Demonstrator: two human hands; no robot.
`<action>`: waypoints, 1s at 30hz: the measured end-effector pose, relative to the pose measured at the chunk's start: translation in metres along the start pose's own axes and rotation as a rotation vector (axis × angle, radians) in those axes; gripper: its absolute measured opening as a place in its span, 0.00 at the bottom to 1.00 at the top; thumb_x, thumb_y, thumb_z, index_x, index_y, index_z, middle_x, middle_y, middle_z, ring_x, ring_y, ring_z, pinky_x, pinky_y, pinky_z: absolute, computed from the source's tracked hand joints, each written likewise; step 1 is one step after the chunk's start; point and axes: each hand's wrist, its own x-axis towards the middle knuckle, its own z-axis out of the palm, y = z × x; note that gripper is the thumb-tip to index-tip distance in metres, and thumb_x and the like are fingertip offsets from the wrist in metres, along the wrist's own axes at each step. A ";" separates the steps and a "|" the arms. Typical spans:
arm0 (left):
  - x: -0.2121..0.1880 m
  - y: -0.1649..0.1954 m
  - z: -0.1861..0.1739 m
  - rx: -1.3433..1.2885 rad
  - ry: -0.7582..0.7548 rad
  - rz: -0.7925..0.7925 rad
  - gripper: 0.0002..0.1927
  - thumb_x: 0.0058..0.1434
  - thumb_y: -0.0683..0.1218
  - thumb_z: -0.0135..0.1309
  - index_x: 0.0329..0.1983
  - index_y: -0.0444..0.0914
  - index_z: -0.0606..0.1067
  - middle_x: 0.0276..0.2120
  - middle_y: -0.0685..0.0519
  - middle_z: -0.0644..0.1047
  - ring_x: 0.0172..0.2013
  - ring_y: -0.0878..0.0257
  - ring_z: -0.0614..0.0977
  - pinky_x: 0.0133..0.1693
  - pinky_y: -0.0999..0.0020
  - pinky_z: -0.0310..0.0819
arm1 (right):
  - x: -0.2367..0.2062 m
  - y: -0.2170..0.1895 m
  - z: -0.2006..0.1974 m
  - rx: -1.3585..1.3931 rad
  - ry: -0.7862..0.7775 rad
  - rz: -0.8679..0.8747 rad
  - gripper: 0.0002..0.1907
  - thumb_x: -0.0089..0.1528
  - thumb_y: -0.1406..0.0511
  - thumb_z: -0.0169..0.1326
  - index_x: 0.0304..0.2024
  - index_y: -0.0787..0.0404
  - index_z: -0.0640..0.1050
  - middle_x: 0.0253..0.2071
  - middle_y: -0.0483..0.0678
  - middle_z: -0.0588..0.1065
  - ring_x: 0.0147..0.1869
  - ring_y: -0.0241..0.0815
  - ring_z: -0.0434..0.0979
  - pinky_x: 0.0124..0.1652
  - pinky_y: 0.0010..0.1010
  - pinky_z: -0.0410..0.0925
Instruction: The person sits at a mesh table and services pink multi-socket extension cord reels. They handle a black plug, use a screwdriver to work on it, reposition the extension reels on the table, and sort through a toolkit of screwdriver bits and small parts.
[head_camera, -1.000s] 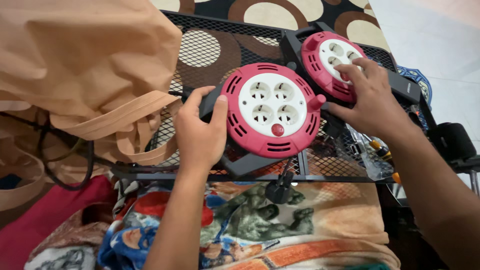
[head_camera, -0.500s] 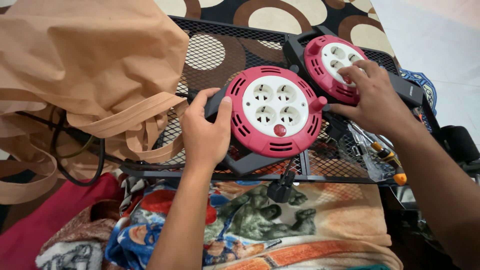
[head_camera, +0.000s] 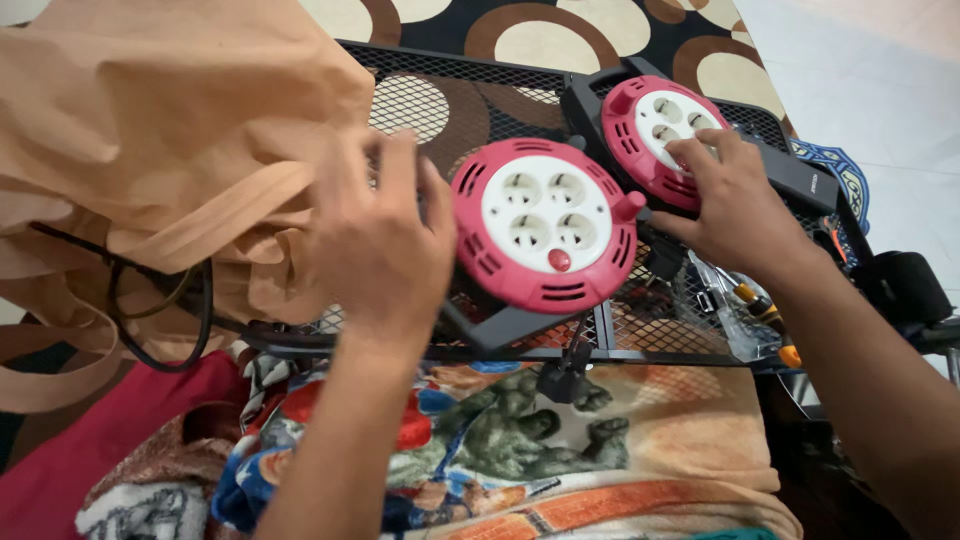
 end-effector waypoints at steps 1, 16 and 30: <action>0.008 -0.003 -0.003 0.109 0.016 -0.001 0.11 0.73 0.45 0.58 0.56 0.40 0.77 0.53 0.46 0.74 0.56 0.44 0.78 0.51 0.50 0.73 | 0.000 0.000 0.000 -0.001 0.001 -0.004 0.40 0.54 0.55 0.69 0.63 0.63 0.70 0.67 0.66 0.63 0.70 0.69 0.59 0.63 0.53 0.61; 0.026 -0.141 -0.012 0.429 -0.315 -0.212 0.34 0.58 0.59 0.65 0.67 0.45 0.75 0.62 0.35 0.69 0.63 0.34 0.66 0.58 0.31 0.57 | 0.000 0.003 0.005 0.001 -0.002 -0.014 0.40 0.55 0.54 0.67 0.65 0.62 0.68 0.68 0.67 0.61 0.69 0.71 0.59 0.63 0.56 0.60; 0.041 -0.131 -0.033 0.389 -0.459 -0.186 0.28 0.58 0.57 0.64 0.60 0.43 0.78 0.55 0.40 0.75 0.57 0.40 0.73 0.53 0.39 0.65 | -0.002 0.016 0.011 0.059 0.029 -0.121 0.42 0.58 0.55 0.65 0.69 0.64 0.64 0.70 0.70 0.58 0.73 0.73 0.56 0.66 0.56 0.57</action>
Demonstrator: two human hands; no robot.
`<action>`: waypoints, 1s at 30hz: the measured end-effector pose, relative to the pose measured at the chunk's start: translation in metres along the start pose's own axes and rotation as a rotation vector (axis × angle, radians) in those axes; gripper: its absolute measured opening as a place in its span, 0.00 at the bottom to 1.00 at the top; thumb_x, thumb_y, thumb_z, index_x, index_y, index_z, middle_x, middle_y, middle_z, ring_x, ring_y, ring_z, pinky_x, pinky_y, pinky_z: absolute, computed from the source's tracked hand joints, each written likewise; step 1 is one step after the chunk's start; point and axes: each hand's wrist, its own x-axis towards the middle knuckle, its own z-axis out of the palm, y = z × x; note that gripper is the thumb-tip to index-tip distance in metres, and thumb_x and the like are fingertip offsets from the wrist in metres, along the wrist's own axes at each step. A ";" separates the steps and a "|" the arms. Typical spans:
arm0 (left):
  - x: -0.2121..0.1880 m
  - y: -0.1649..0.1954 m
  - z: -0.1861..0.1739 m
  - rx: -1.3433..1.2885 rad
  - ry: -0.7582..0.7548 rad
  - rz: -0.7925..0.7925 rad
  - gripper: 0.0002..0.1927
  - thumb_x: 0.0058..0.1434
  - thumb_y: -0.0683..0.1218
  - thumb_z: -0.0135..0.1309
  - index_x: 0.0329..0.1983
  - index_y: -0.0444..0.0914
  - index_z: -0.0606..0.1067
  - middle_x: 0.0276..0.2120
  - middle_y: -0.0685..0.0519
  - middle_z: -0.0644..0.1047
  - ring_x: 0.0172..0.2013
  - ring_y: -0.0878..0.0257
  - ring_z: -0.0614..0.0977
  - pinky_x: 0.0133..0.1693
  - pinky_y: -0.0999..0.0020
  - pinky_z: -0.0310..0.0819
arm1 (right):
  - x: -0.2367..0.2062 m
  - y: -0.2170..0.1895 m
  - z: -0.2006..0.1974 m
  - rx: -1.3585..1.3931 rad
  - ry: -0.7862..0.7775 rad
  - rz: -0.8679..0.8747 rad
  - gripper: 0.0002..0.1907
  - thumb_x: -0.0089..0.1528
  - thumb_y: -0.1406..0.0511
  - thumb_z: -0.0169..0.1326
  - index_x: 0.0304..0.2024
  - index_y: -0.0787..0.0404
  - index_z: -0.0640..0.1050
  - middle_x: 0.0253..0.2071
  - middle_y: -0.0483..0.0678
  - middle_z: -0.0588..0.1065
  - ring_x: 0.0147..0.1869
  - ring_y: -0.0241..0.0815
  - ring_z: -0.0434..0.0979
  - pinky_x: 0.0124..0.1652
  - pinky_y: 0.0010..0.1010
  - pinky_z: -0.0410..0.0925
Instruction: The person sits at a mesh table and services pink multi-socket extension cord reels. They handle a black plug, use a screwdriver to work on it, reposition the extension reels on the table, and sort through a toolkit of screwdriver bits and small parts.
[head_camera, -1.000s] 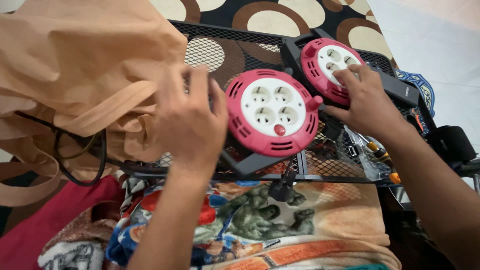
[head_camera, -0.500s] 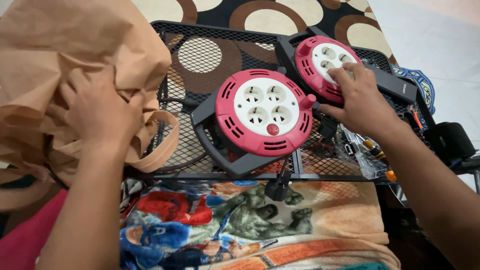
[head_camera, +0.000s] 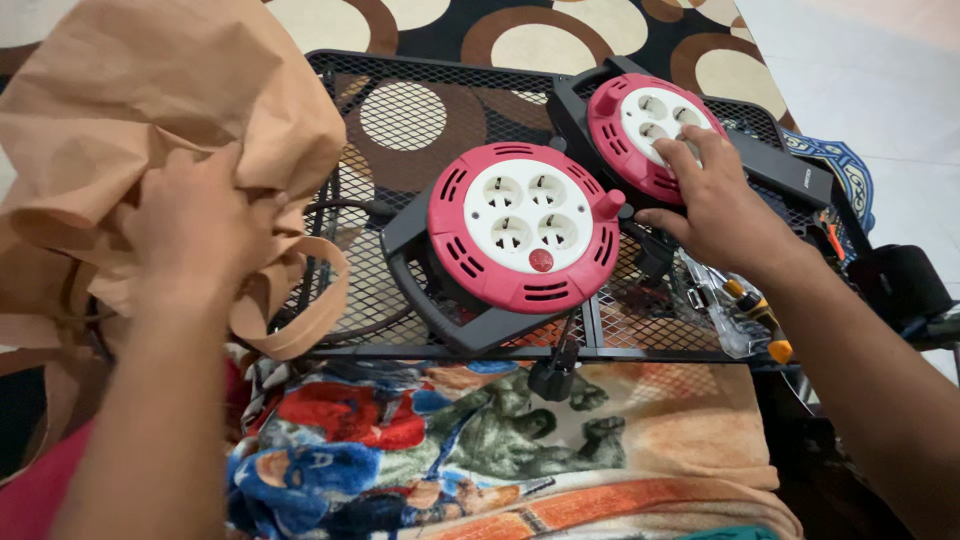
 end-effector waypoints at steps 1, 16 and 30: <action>-0.002 0.007 -0.002 0.013 0.002 -0.020 0.28 0.57 0.57 0.64 0.59 0.41 0.78 0.55 0.39 0.74 0.57 0.39 0.73 0.53 0.39 0.65 | 0.000 -0.001 0.000 -0.002 -0.005 0.010 0.42 0.58 0.55 0.65 0.69 0.65 0.64 0.70 0.70 0.57 0.73 0.73 0.56 0.66 0.56 0.57; -0.071 0.138 0.019 -0.744 0.290 0.303 0.30 0.63 0.55 0.62 0.61 0.30 0.73 0.55 0.37 0.75 0.58 0.41 0.75 0.59 0.51 0.68 | 0.017 0.004 -0.014 0.074 -0.038 0.149 0.43 0.52 0.57 0.71 0.64 0.68 0.67 0.69 0.64 0.58 0.71 0.64 0.62 0.65 0.46 0.62; -0.072 0.133 0.024 -1.041 0.281 0.059 0.19 0.61 0.48 0.59 0.51 0.33 0.77 0.43 0.42 0.80 0.45 0.46 0.84 0.48 0.58 0.78 | 0.091 -0.044 -0.039 0.055 0.353 -0.113 0.37 0.59 0.73 0.72 0.65 0.69 0.66 0.64 0.62 0.59 0.71 0.63 0.68 0.67 0.45 0.69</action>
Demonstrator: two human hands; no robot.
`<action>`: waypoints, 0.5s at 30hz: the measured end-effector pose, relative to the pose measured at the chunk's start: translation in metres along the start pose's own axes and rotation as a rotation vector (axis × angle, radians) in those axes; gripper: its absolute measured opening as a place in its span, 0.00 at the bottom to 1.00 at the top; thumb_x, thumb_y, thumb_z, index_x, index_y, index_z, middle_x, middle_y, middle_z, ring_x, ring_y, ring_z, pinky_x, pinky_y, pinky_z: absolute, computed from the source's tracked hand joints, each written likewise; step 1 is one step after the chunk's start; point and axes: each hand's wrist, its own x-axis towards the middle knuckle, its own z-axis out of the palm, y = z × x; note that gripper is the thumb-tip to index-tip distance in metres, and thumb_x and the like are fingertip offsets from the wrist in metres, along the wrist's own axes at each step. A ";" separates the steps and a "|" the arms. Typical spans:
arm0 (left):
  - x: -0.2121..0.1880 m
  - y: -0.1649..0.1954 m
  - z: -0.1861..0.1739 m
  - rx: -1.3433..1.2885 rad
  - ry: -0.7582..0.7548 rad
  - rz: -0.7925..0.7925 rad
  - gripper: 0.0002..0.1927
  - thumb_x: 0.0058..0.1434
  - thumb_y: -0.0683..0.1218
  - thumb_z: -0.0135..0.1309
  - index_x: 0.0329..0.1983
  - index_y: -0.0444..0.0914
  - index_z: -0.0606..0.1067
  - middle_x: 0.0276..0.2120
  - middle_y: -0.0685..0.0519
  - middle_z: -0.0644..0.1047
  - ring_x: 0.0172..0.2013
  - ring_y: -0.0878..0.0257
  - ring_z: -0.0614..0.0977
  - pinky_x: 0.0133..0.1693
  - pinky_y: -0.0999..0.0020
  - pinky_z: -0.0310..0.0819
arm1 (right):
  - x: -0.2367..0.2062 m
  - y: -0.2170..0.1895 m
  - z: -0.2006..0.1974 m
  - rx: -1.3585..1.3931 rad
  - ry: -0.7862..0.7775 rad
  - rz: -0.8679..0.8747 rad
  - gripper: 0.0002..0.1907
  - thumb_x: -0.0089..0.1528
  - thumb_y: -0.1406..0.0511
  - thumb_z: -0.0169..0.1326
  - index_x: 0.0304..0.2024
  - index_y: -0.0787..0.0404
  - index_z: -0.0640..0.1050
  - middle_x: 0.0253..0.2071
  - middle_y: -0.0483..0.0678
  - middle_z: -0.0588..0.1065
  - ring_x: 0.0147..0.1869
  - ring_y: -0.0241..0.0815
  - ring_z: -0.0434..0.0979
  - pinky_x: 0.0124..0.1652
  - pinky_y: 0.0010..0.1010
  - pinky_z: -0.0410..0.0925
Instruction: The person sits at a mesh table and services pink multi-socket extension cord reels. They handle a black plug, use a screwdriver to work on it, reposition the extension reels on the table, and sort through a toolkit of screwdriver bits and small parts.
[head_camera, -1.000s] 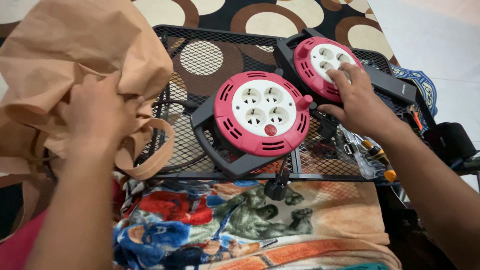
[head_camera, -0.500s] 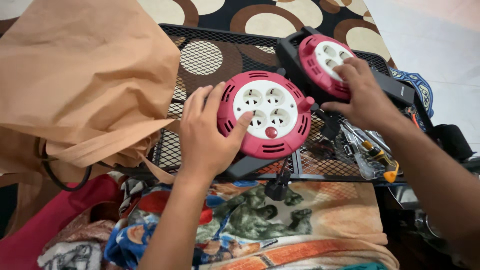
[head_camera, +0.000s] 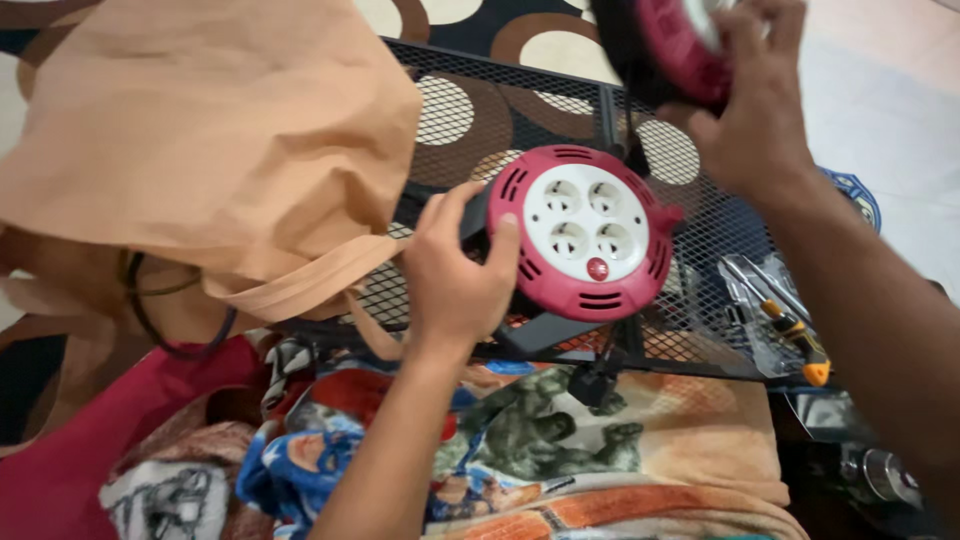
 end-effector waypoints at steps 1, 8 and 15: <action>0.000 0.001 -0.001 0.010 0.009 0.012 0.19 0.61 0.48 0.59 0.51 0.33 0.77 0.44 0.42 0.80 0.45 0.46 0.84 0.48 0.57 0.77 | 0.009 -0.003 0.000 0.041 0.046 -0.031 0.37 0.60 0.74 0.71 0.66 0.70 0.66 0.64 0.62 0.61 0.71 0.62 0.68 0.66 0.44 0.71; 0.002 0.001 0.000 -0.011 0.012 0.036 0.20 0.61 0.48 0.58 0.53 0.32 0.76 0.46 0.41 0.80 0.47 0.44 0.83 0.50 0.55 0.76 | 0.058 -0.024 0.007 0.332 -0.020 0.035 0.22 0.68 0.74 0.66 0.59 0.68 0.69 0.59 0.57 0.74 0.58 0.57 0.80 0.51 0.40 0.75; 0.004 0.001 -0.001 0.003 -0.038 0.034 0.19 0.61 0.48 0.56 0.52 0.32 0.76 0.44 0.40 0.79 0.46 0.41 0.81 0.49 0.51 0.75 | 0.075 -0.082 0.049 0.555 -0.060 -0.020 0.34 0.67 0.67 0.71 0.67 0.66 0.66 0.68 0.57 0.67 0.74 0.50 0.69 0.63 0.38 0.71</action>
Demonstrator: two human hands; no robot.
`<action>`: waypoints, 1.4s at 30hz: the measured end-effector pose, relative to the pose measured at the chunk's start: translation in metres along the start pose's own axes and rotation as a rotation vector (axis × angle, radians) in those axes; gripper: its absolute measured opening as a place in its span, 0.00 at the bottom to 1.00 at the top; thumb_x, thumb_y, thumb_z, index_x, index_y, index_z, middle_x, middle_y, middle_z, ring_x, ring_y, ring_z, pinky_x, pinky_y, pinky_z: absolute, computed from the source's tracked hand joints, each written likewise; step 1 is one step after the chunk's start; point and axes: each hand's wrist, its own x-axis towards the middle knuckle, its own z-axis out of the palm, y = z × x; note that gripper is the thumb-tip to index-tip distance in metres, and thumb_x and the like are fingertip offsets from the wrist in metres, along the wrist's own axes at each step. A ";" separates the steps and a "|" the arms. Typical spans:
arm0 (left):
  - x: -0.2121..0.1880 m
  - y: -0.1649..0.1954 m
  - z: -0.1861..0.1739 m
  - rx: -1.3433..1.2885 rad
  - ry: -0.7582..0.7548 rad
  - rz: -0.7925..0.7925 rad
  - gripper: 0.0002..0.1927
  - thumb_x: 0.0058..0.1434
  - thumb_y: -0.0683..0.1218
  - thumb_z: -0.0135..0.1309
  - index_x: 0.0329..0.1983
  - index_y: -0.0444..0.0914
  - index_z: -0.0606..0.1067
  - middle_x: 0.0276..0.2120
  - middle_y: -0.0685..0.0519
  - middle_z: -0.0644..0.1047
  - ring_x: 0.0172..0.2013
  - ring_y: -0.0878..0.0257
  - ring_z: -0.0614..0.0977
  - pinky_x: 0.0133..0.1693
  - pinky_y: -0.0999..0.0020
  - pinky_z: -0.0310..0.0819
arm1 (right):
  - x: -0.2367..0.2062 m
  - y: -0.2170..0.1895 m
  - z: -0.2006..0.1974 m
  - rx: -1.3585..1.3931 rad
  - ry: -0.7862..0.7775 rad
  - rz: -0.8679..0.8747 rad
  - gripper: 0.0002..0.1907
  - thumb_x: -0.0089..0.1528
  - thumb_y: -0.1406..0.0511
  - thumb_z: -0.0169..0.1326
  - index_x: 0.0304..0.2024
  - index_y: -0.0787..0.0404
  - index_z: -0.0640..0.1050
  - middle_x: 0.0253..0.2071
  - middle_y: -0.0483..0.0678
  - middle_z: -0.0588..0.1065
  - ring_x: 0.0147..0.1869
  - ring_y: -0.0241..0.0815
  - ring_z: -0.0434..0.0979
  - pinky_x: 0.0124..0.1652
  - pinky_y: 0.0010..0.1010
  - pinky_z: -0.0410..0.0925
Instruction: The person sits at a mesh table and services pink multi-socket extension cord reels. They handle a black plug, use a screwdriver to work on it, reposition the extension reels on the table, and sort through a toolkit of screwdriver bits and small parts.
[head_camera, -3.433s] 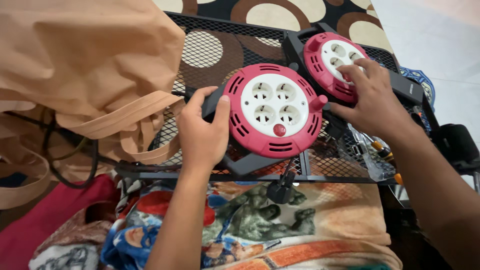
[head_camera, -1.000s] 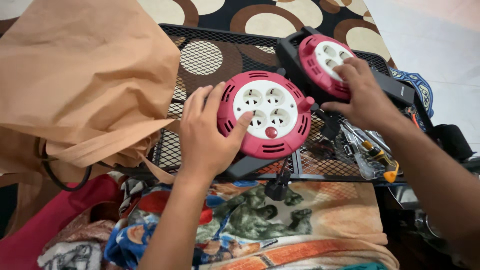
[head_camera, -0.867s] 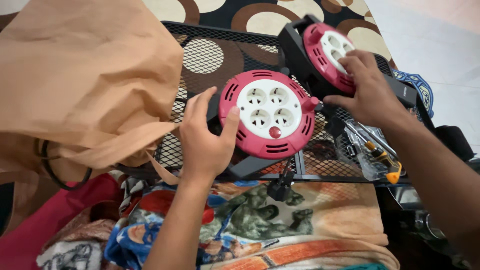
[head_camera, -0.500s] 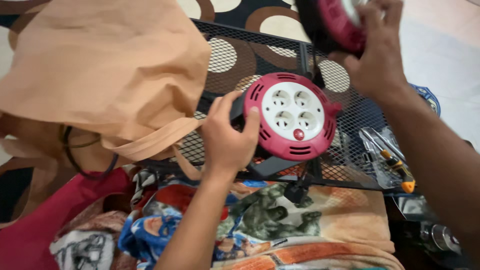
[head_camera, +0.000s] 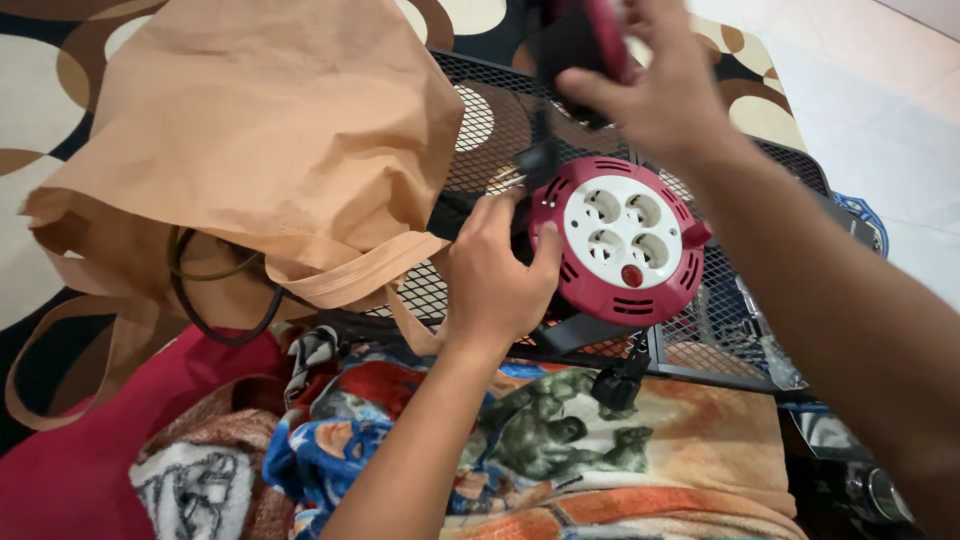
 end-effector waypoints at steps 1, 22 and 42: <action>0.000 0.000 -0.001 0.002 -0.016 -0.015 0.19 0.61 0.48 0.56 0.51 0.32 0.76 0.42 0.40 0.79 0.45 0.41 0.81 0.48 0.51 0.75 | 0.003 -0.006 0.007 -0.050 -0.006 -0.093 0.37 0.66 0.67 0.73 0.69 0.66 0.65 0.67 0.58 0.67 0.72 0.51 0.69 0.65 0.41 0.69; 0.003 0.010 0.000 0.112 -0.215 -0.027 0.21 0.58 0.51 0.59 0.50 0.35 0.76 0.47 0.42 0.78 0.48 0.42 0.78 0.50 0.49 0.72 | 0.002 -0.080 0.090 -0.166 -0.095 0.188 0.41 0.57 0.55 0.70 0.66 0.62 0.66 0.57 0.61 0.63 0.62 0.64 0.64 0.60 0.49 0.63; -0.001 0.012 0.012 0.227 -0.227 -0.018 0.27 0.64 0.52 0.56 0.62 0.34 0.74 0.47 0.41 0.77 0.49 0.45 0.81 0.51 0.55 0.74 | -0.209 0.014 -0.154 -0.479 -0.070 0.471 0.17 0.63 0.62 0.64 0.51 0.63 0.79 0.42 0.51 0.77 0.43 0.44 0.78 0.43 0.35 0.72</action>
